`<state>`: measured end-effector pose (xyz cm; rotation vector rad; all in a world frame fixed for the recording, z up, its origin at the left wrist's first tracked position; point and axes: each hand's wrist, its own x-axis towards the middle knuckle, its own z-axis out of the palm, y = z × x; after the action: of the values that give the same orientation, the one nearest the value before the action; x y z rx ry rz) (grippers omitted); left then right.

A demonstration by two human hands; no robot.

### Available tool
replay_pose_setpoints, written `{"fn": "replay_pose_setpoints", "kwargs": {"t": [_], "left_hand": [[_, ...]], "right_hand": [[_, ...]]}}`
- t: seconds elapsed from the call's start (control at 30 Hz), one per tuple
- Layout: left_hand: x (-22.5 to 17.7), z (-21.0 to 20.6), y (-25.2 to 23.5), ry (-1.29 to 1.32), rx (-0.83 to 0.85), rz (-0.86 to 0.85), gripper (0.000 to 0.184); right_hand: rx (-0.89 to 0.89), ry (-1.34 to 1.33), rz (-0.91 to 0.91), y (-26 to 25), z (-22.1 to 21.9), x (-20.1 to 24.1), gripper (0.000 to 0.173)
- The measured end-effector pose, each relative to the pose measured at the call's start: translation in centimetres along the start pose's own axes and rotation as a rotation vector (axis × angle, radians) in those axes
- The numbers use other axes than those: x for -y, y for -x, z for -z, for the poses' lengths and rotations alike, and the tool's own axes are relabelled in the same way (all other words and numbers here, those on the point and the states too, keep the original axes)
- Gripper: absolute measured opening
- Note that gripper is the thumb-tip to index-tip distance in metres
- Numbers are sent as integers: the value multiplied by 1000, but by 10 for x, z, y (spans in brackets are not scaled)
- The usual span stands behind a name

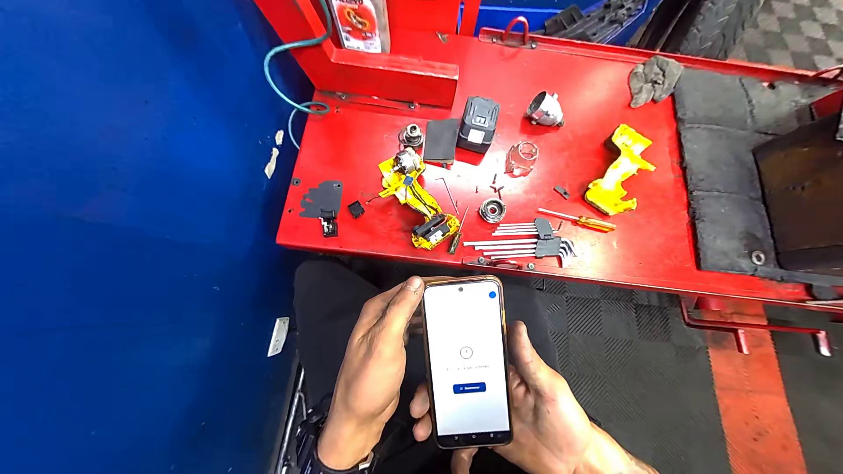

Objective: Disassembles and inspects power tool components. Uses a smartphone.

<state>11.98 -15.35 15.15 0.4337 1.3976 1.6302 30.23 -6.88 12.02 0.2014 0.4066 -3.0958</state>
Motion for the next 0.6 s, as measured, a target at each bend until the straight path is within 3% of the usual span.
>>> {"fn": "replay_pose_setpoints", "kwargs": {"t": [0.27,0.43,0.6], "left_hand": [[0,-6,-6,-25,-4,18,47],[0,-9,-5,-42,42,48,29],[4,-1,-6,34,123,25,38]], "right_hand": [[14,33,10,0,6,4,82],[-17,47,12,2,6,5,83],[-28,40,-17,3,9,4,90]]}}
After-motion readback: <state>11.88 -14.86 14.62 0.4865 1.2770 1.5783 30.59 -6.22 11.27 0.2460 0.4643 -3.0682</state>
